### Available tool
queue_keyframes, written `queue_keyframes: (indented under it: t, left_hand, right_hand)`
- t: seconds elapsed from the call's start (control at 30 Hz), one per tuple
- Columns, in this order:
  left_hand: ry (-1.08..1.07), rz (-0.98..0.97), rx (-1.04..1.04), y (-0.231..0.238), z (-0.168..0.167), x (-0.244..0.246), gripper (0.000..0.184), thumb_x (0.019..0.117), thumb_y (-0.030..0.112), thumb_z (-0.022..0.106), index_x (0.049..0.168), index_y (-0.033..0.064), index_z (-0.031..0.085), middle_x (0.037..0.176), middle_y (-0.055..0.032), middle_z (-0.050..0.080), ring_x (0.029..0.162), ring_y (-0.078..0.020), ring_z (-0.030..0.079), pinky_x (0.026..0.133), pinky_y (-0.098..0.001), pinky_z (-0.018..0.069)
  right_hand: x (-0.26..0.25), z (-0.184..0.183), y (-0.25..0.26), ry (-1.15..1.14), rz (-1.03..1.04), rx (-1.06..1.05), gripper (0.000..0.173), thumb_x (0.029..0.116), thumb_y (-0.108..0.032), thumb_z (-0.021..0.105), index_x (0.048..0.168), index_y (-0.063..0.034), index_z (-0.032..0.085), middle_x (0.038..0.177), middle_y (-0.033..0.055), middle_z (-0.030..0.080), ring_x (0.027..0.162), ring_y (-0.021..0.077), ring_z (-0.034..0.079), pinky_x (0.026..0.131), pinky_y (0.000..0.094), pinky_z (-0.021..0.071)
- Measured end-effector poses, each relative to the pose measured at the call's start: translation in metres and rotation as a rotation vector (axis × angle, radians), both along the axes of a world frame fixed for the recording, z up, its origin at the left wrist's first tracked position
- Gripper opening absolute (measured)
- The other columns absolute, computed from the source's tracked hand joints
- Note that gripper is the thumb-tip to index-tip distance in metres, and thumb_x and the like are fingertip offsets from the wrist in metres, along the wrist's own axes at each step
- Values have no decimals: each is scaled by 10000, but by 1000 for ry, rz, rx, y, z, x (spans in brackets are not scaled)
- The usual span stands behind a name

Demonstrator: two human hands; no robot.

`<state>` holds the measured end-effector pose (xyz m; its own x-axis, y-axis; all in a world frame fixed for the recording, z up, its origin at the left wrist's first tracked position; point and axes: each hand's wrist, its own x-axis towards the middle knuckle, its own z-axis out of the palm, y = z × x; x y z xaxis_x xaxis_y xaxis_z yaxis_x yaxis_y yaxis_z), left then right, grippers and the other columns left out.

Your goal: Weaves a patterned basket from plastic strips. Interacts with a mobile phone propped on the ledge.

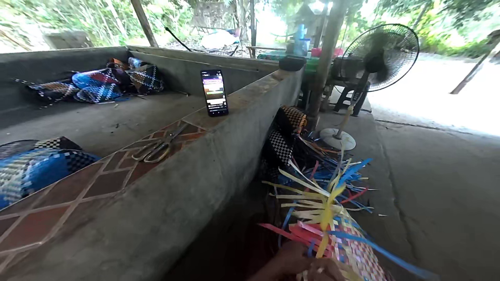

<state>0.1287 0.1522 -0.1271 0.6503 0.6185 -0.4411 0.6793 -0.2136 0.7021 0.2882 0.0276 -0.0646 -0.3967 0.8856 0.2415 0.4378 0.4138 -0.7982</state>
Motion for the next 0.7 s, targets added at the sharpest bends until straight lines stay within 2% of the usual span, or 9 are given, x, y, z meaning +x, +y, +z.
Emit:
queue_keyframes:
  t: [0.1, 0.2, 0.27, 0.3, 0.37, 0.47, 0.53, 0.6, 0.7]
  left_hand:
    - [-159, 81, 75, -15, 6, -6, 394, 996, 336, 663, 1154, -20, 723, 1131, -240, 716, 1111, -380, 676, 1018, -595, 491]
    - [-290, 183, 366, -33, -2, -13, 427, 934, 350, 741, 1187, 6, 733, 1198, -206, 719, 1179, -338, 666, 1091, -543, 469]
    - [-336, 287, 517, -48, -3, -23, 398, 960, 324, 698, 1183, -2, 745, 1289, -229, 680, 1298, -392, 585, 1172, -571, 372]
    - [-394, 347, 580, -55, -5, -29, 316, 966, 259, 678, 1103, -11, 771, 1231, -234, 699, 1260, -412, 602, 1145, -588, 396]
    - [-419, 407, 435, -69, 8, -40, 313, 1027, 171, 562, 1009, -66, 764, 1088, -233, 721, 1135, -385, 655, 1068, -547, 469]
    - [-552, 366, 226, -85, 21, -46, 428, 1089, 173, 400, 1039, -102, 723, 863, -167, 714, 800, -220, 680, 825, -412, 563]
    - [-666, 323, 438, -81, 16, -37, 359, 1064, 137, 452, 1029, -84, 733, 991, -173, 739, 970, -241, 706, 949, -421, 559]
    - [-569, 270, 584, -62, 9, -27, 280, 1028, 125, 527, 1109, -61, 719, 1194, -217, 700, 1215, -349, 634, 1101, -490, 475]
    - [-332, 226, 474, -32, 3, -12, 335, 1000, 192, 640, 1222, -59, 666, 1267, -242, 657, 1253, -382, 606, 1109, -499, 467]
  right_hand:
    - [12, -28, 26, -171, -228, -5, 364, 917, 90, 521, 1232, 48, 699, 1204, 313, 646, 1023, 431, 679, 886, 529, 572]
    - [14, -49, 44, -196, -280, -4, 282, 925, 59, 580, 1151, 34, 746, 1126, 290, 690, 1044, 441, 684, 918, 548, 562]
    - [12, -52, 51, -190, -291, -32, 225, 928, 8, 632, 1120, 36, 745, 1096, 267, 695, 981, 415, 696, 872, 544, 574]
    - [11, -54, 54, -196, -300, -47, 195, 934, -24, 647, 1094, 38, 741, 1082, 258, 695, 969, 407, 697, 865, 548, 574]
    - [9, -55, 59, -225, -311, -104, 193, 947, -75, 657, 1083, 39, 734, 1096, 252, 690, 988, 409, 693, 876, 563, 562]
    - [1, -59, 63, -229, -301, -144, 190, 943, -92, 663, 1055, 49, 727, 1098, 264, 680, 1017, 437, 674, 890, 593, 542]
    - [-4, -65, 64, -219, -315, -88, 174, 928, -90, 675, 1027, 41, 732, 1073, 252, 692, 1000, 433, 685, 866, 591, 555]
    - [-8, -66, 62, -216, -354, -75, 189, 904, -57, 684, 1049, 53, 734, 1088, 256, 696, 1016, 434, 689, 874, 593, 558]
    - [-8, -59, 56, -198, -386, -130, 200, 897, 5, 650, 1070, 66, 730, 1126, 268, 685, 1050, 425, 680, 913, 569, 550]
